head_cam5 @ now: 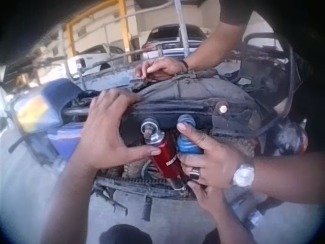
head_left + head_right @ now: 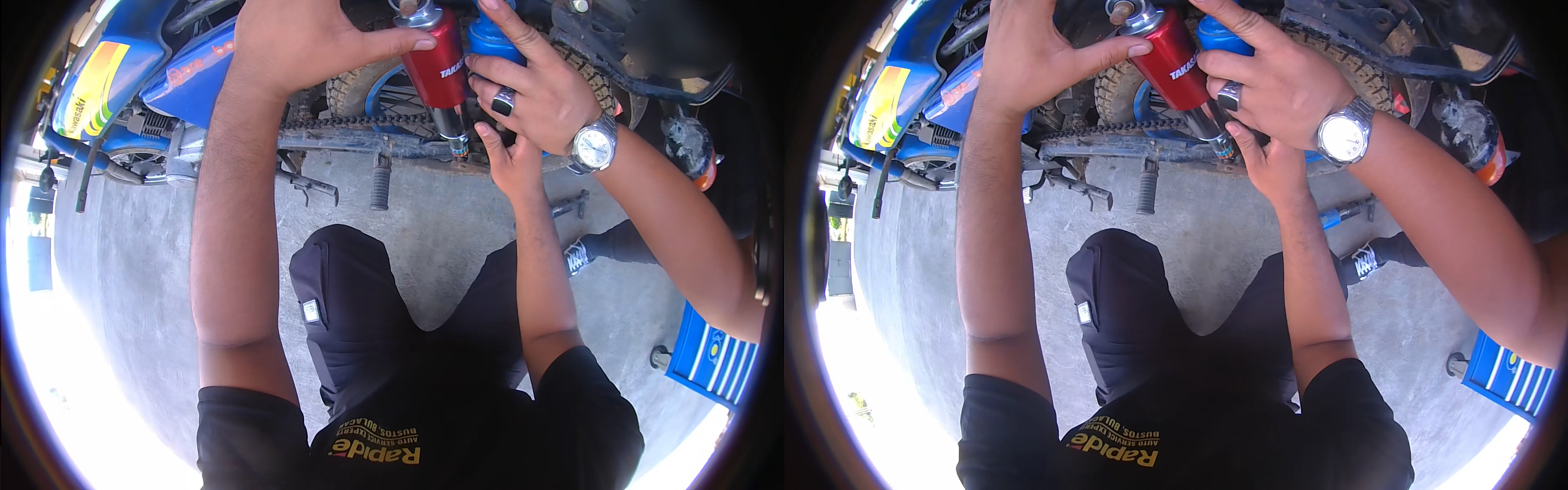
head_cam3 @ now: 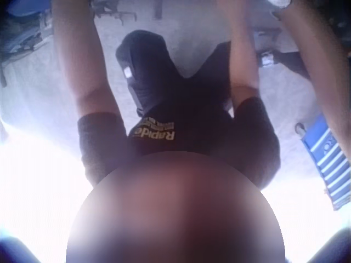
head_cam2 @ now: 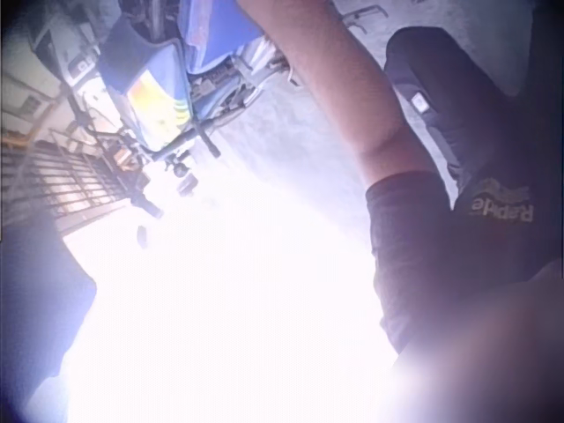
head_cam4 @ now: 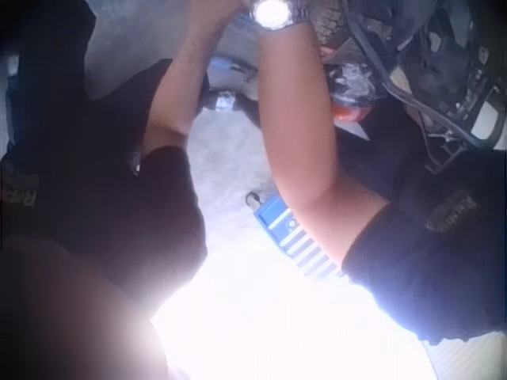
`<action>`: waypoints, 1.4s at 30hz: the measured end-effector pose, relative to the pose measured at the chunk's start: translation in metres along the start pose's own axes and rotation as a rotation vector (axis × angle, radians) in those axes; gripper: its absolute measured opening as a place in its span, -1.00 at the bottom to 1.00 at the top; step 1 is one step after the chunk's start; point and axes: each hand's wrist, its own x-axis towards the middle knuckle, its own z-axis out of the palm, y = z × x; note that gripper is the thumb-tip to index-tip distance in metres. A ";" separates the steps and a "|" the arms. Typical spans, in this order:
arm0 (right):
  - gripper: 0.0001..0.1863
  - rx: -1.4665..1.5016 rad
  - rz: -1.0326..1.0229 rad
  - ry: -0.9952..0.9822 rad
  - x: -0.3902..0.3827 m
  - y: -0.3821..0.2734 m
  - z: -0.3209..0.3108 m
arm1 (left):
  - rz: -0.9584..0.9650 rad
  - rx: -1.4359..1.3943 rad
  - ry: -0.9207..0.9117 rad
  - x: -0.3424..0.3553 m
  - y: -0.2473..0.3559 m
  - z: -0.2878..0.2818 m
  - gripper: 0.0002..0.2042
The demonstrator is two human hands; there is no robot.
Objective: The person works on a blue and yellow Kawasaki dirt bike in a garage. They use a wrench to tighten bolts on the handlebars and then install a blue shock absorber onto the rear frame with assistance from another person.
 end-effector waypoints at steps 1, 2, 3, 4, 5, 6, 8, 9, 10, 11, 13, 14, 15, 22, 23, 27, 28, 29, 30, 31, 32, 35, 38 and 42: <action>-0.23 -0.007 -0.025 0.057 0.003 0.005 -0.011 | -0.011 -0.053 0.109 -0.006 0.001 0.001 -0.23; -0.22 -0.012 -0.048 0.111 0.004 0.000 -0.004 | -0.023 -0.109 0.217 -0.012 0.005 0.004 -0.30; -0.17 -0.241 -0.282 -0.052 -0.003 0.008 -0.009 | 0.050 -0.189 0.187 -0.020 0.010 0.005 -0.29; -0.17 -0.251 -0.278 -0.060 -0.013 -0.016 0.019 | 0.142 -0.044 0.354 -0.034 0.020 0.005 -0.39; -0.38 0.149 0.088 0.140 -0.019 -0.033 0.042 | -0.032 -0.139 0.397 -0.056 0.047 0.011 -0.48; -0.56 0.549 0.476 0.327 -0.028 -0.048 0.070 | -0.101 -0.230 0.379 -0.078 0.075 0.014 -0.55; -0.62 0.702 0.936 0.488 -0.051 -0.062 0.113 | -0.257 -0.521 0.295 -0.115 0.122 0.040 -0.58; -0.61 0.625 0.843 0.548 -0.061 -0.065 0.128 | -0.354 -0.576 0.204 -0.134 0.143 0.052 -0.61; -0.59 0.527 0.785 0.559 -0.069 -0.064 0.138 | -0.482 -0.637 0.155 -0.149 0.160 0.065 -0.62; -0.59 0.549 0.786 0.548 -0.075 -0.066 0.144 | -0.529 -0.701 0.143 -0.161 0.171 0.072 -0.63; -0.59 0.511 0.767 0.489 -0.080 -0.062 0.144 | -0.547 -0.705 0.127 -0.168 0.177 0.080 -0.65; -0.59 0.583 0.815 0.514 -0.080 -0.061 0.142 | -0.517 -0.715 0.140 -0.164 0.174 0.079 -0.65; -0.60 0.621 0.847 0.514 -0.078 -0.060 0.141 | -0.487 -0.680 0.155 -0.155 0.165 0.076 -0.67; -0.61 0.709 0.833 0.677 -0.065 -0.064 0.143 | -0.230 -0.033 0.302 -0.036 0.097 0.019 -0.70; -0.60 0.773 0.849 0.658 -0.065 -0.065 0.142 | -0.187 0.021 0.287 -0.022 0.091 0.014 -0.69; -0.56 0.742 0.864 0.724 -0.065 -0.067 0.133 | -0.152 -0.176 0.157 0.014 0.073 0.018 -0.65; -0.55 0.662 0.831 0.694 -0.066 -0.068 0.134 | -0.120 -0.200 0.124 0.015 0.073 0.021 -0.64; -0.53 1.022 0.873 0.775 -0.065 -0.071 0.137 | -0.129 -0.224 0.091 0.016 0.074 0.026 -0.62; -0.54 1.019 0.925 0.722 -0.067 -0.070 0.142 | -0.119 -0.249 0.061 0.017 0.075 0.030 -0.60; -0.55 0.967 0.938 0.633 -0.069 -0.069 0.149 | -0.111 -0.213 0.071 0.015 0.078 0.034 -0.55; -0.55 0.901 0.944 0.534 -0.072 -0.068 0.158 | -0.148 -0.236 0.086 0.014 0.080 0.036 -0.54; -0.50 0.501 0.875 0.642 -0.079 -0.070 0.182 | -0.194 -0.294 0.116 0.010 0.086 0.040 -0.49; -0.48 0.522 0.869 0.638 -0.084 -0.072 0.195 | -0.233 -0.247 0.124 0.008 0.089 0.042 -0.48; -0.45 0.546 0.868 0.628 -0.084 -0.072 0.191 | -0.230 -0.164 0.135 0.007 0.091 0.048 -0.50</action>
